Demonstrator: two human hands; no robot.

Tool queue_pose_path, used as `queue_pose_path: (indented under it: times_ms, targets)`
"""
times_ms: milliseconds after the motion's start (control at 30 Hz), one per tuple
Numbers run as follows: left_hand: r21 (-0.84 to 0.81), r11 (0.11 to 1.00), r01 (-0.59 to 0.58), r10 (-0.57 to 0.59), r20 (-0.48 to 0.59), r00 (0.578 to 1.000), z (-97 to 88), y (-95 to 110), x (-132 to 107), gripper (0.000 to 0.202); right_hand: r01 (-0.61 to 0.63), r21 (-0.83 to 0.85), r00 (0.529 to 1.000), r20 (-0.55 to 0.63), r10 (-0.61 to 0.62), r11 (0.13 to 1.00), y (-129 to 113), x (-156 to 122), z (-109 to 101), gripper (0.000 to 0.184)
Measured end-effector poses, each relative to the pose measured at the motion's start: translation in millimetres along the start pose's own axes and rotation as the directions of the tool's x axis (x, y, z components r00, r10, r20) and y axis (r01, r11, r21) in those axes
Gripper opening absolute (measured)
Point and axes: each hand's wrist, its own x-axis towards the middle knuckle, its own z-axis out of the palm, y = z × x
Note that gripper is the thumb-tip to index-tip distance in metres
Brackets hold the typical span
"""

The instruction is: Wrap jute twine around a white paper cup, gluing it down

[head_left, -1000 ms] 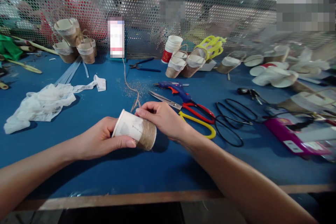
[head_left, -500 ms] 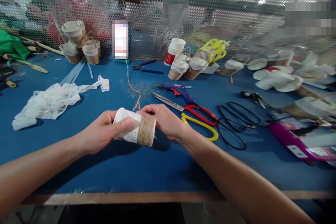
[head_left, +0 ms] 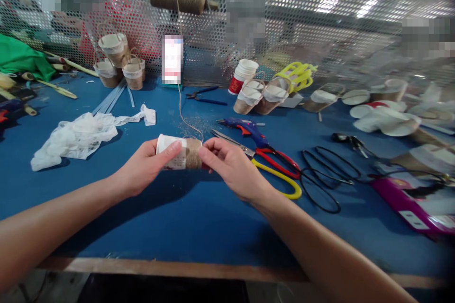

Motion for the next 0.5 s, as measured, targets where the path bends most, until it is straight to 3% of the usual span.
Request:
queue_pose_path:
  times_ms: [133, 267, 400, 500]
  targets:
    - [0.123, 0.989, -0.077, 0.075, 0.019, 0.997, -2.7, 0.9, 0.4, 0.028, -0.021, 0.06, 1.0, 0.021, 0.019, 0.998, 0.7, -0.2, 0.3, 0.021]
    - [-0.047, 0.996, -0.069, 0.069, -0.005, 0.998, -8.2, 4.7, 7.7, 0.029, 0.142, -0.076, 0.987, -0.061, -0.147, 0.987, -0.2, 0.2, -3.9, 0.015]
    - [-0.233, 0.965, -0.118, 0.065, -0.221, 0.973, -18.7, 6.3, 19.1, 0.016, 0.321, -0.304, 0.93, -0.078, -0.36, 0.897, 1.0, -1.7, -3.7, 0.015]
    - [-0.222, 0.962, -0.158, 0.079, -0.328, 0.941, -23.4, 6.2, 22.6, 0.006, 0.433, -0.43, 0.871, -0.026, -0.49, 0.792, 3.6, -2.4, -2.9, 0.015]
